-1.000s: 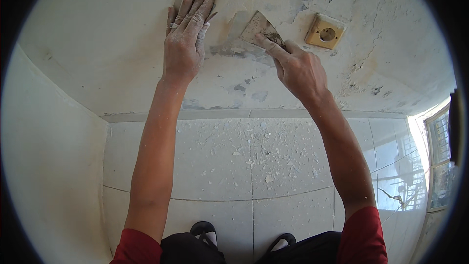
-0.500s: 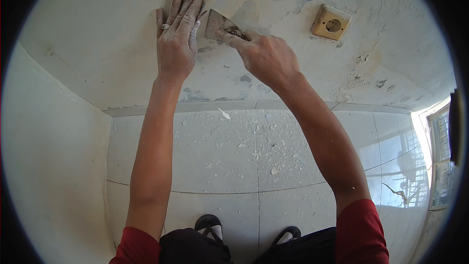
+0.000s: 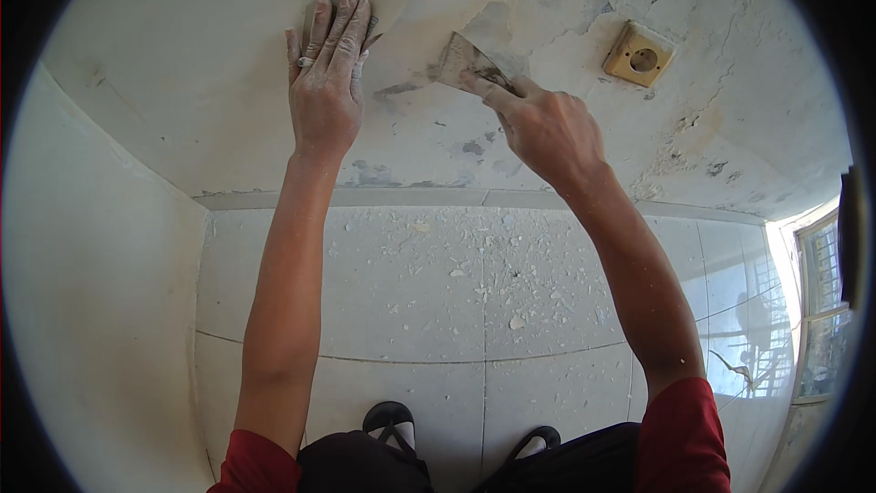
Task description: Scraping and sanding a wall to remove peeling paint.
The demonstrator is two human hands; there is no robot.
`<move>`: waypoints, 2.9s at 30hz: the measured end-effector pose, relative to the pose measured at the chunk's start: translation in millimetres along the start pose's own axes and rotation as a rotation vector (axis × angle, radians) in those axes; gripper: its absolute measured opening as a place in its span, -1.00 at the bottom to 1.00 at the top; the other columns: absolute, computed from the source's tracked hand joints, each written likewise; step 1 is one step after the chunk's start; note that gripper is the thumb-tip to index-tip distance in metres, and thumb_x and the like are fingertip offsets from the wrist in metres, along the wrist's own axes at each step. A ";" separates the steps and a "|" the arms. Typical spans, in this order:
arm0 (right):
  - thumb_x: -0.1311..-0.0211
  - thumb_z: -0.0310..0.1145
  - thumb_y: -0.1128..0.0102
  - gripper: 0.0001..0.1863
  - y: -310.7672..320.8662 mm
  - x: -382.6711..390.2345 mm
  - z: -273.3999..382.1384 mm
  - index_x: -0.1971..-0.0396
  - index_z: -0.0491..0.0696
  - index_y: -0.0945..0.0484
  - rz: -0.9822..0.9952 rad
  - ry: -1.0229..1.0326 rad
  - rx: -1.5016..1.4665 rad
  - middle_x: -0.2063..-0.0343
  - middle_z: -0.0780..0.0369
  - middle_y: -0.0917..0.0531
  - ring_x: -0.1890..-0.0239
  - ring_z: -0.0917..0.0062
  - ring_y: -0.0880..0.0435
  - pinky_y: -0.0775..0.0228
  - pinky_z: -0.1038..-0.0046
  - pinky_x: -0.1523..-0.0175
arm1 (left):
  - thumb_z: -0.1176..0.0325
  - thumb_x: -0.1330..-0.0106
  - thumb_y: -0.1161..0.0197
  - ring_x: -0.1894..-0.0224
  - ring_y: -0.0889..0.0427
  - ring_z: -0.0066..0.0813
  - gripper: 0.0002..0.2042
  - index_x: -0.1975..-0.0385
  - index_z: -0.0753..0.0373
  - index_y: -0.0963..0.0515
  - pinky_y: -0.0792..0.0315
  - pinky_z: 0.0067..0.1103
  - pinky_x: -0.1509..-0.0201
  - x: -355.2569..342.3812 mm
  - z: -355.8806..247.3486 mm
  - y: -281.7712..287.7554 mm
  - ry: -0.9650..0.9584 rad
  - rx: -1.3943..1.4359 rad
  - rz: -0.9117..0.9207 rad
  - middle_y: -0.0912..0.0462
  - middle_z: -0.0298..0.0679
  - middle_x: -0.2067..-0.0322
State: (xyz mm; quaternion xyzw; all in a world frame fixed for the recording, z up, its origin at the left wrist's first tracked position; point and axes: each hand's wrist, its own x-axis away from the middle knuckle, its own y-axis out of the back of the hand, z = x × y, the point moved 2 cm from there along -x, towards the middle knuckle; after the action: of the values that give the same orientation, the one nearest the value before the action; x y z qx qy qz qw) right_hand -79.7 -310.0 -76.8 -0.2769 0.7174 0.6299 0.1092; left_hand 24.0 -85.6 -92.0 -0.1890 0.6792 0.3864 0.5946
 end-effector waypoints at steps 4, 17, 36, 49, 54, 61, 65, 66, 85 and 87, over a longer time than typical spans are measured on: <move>-0.35 -0.49 -0.04 -0.51 5.9 15.1 -32.5 -0.21 0.30 -0.55 0.077 -0.069 -0.053 0.22 0.16 -0.74 0.46 0.41 -0.75 -0.65 0.39 0.39 | 0.33 -0.47 -0.05 -0.47 -0.18 -0.31 -0.58 -0.33 0.00 -0.41 0.02 -0.16 -0.53 0.5 -14.0 -13.5 0.028 0.069 0.012 -0.40 -0.35 -0.34; -0.40 -0.45 -0.06 -0.50 -25.6 -11.0 27.3 -0.27 0.33 -0.48 -0.009 0.092 -0.002 0.12 0.16 -0.74 0.61 0.49 -0.68 -0.59 0.47 0.55 | 0.33 -0.48 -0.05 -0.45 -0.22 -0.34 -0.59 -0.31 -0.01 -0.42 -0.09 -0.20 -0.51 11.0 -6.0 -7.6 0.069 0.133 -0.065 -0.43 -0.40 -0.32; -0.34 -0.39 -0.21 -0.49 -7.9 43.7 -9.4 -0.26 0.34 -0.49 0.065 -0.081 -0.176 0.35 0.19 -0.73 0.54 0.42 -0.67 -0.58 0.39 0.47 | 0.41 -0.45 -0.03 -0.48 -0.15 -0.09 -0.57 -0.32 0.20 -0.39 -0.02 -0.11 -0.49 64.1 -33.2 -39.1 0.081 0.096 0.025 -0.36 -0.20 -0.36; -0.28 -0.45 -0.25 -0.53 43.2 113.2 -88.8 -0.18 0.25 -0.58 -0.063 -0.255 -0.319 0.49 0.15 -0.66 0.59 0.40 -0.57 -0.45 0.31 0.43 | 0.37 -0.37 -0.05 -0.46 -0.22 -0.52 -0.57 -0.25 -0.04 -0.51 -0.01 -0.37 -0.52 3.2 -77.6 -67.6 -0.191 -0.072 0.024 -0.41 -0.47 -0.34; -0.34 -0.37 -0.21 -0.53 30.9 122.1 -61.9 -0.22 0.33 -0.54 0.100 -0.230 -0.309 0.52 0.19 -0.64 0.60 0.36 -0.58 -0.46 0.28 0.46 | 0.44 -0.37 -0.03 -0.48 -0.19 -0.47 -0.56 -0.25 0.01 -0.50 0.03 -0.29 -0.53 102.2 -35.9 -52.8 -0.065 -0.067 0.210 -0.41 -0.45 -0.34; -0.36 -0.36 -0.19 -0.51 24.7 62.9 -60.9 -0.25 0.37 -0.50 -0.111 -0.244 -0.273 0.48 0.22 -0.66 0.62 0.44 -0.58 -0.47 0.33 0.50 | 0.40 -0.34 -0.12 -0.45 -0.23 -0.52 -0.56 -0.24 -0.03 -0.51 0.04 -0.21 -0.52 -103.5 -89.1 -45.2 -0.230 0.082 0.013 -0.47 -0.47 -0.30; -0.34 -0.39 -0.19 -0.48 19.9 45.4 -69.9 -0.27 0.37 -0.48 -0.203 -0.184 -0.133 0.40 0.22 -0.71 0.58 0.49 -0.62 -0.54 0.42 0.50 | 0.50 -0.39 0.02 -0.46 -0.22 -0.15 -0.56 -0.28 0.32 -0.40 0.03 -0.18 -0.54 -141.7 -88.5 -18.7 -0.269 0.423 0.013 -0.46 -0.09 -0.28; -0.34 -0.39 -0.19 -0.48 19.6 42.7 -73.1 -0.27 0.37 -0.48 -0.207 -0.194 -0.130 0.40 0.22 -0.71 0.58 0.49 -0.62 -0.54 0.42 0.50 | 0.44 -0.38 -0.05 -0.45 -0.24 -0.34 -0.57 -0.26 0.15 -0.45 0.06 -0.20 -0.54 -120.7 -85.3 -31.9 -0.229 0.243 -0.058 -0.46 -0.28 -0.29; -0.32 -0.40 -0.25 -0.58 25.9 -4.7 -25.7 -0.17 0.22 -0.59 -0.137 -0.093 -0.083 0.35 0.19 -0.75 0.56 0.50 -0.64 -0.55 0.46 0.50 | 0.34 -0.46 -0.06 -0.48 -0.18 -0.39 -0.58 -0.31 -0.03 -0.43 0.27 -0.08 -0.55 -66.8 -48.1 -25.7 -0.042 0.056 -0.173 -0.42 -0.45 -0.33; -0.33 -0.40 -0.24 -0.58 22.4 14.9 -53.0 -0.17 0.22 -0.59 -0.157 -0.093 -0.095 0.36 0.18 -0.75 0.56 0.50 -0.64 -0.54 0.46 0.50 | 0.35 -0.50 0.03 -0.50 -0.13 -0.28 -0.57 -0.35 0.08 -0.37 0.25 -0.08 -0.54 -46.3 -49.1 -30.3 -0.068 0.040 -0.072 -0.36 -0.30 -0.37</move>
State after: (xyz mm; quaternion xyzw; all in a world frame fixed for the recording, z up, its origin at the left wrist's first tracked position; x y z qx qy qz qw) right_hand -93.8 -363.9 -55.8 -0.3076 0.6569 0.6651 0.1779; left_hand 23.4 -150.8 -57.2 -0.1879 0.6590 0.3572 0.6347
